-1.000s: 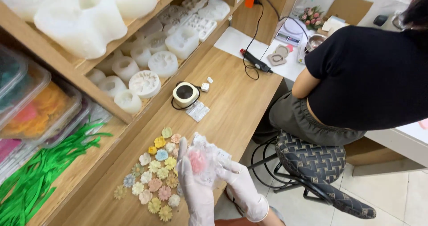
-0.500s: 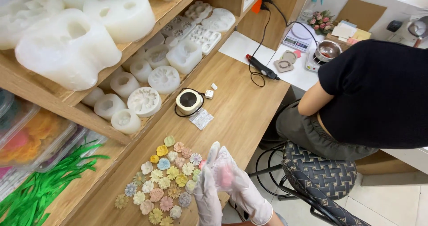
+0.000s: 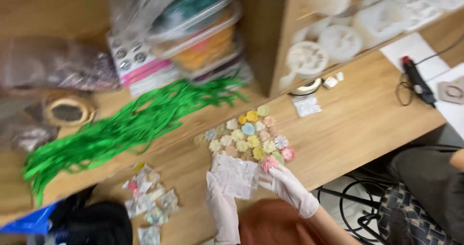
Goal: Arranging and sorting small flower-shaped wax decorations on a desk in a studio.
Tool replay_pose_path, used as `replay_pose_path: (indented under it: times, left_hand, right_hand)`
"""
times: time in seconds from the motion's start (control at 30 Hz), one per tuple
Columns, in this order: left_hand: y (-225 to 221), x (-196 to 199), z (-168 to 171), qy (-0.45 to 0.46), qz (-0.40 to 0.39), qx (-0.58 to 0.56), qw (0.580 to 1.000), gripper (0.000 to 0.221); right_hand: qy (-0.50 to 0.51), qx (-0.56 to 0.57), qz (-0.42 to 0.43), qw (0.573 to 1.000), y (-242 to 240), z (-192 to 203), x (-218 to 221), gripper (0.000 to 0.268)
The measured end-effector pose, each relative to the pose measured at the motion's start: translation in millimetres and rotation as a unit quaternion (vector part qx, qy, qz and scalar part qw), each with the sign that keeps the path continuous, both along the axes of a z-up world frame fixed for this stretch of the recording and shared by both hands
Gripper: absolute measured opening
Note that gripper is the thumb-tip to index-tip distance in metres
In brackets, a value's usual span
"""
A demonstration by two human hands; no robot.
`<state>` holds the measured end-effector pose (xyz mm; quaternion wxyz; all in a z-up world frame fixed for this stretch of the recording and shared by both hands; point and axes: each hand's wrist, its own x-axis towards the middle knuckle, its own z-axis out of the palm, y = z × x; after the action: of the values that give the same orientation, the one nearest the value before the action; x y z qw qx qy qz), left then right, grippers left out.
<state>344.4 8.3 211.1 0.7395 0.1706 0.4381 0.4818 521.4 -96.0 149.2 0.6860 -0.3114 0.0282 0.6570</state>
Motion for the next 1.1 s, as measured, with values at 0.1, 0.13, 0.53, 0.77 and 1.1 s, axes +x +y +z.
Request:
replay_pose_path:
  times: [0.1, 0.13, 0.53, 0.77, 1.1]
  left_hand:
    - [3, -73, -3, -0.021, 0.062, 0.022, 0.998, 0.063]
    - [5, -98, -12, 0.008, 0.103, 0.003, 0.995, 0.064]
    - [-20, -218, -121, 0.126, 0.303, -0.144, 0.934, 0.054]
    - [4, -213, -93, 0.143, 0.265, -0.159, 0.94, 0.059]
    - [11, -235, -96, 0.188, 0.238, -0.126, 0.945, 0.062]
  right_hand:
    - [-0.075, -0.053, 0.1, 0.991, 41, -32, -35, 0.05]
    - [-0.053, -0.089, 0.131, 0.986, 54, -46, -48, 0.047]
    - [0.111, -0.246, 0.147, 0.952, 193, -300, -185, 0.027]
    - [0.117, -0.216, 0.07, 0.967, 262, -371, -181, 0.026]
    - [0.165, -0.174, 0.054, 0.969, 221, -391, -204, 0.038]
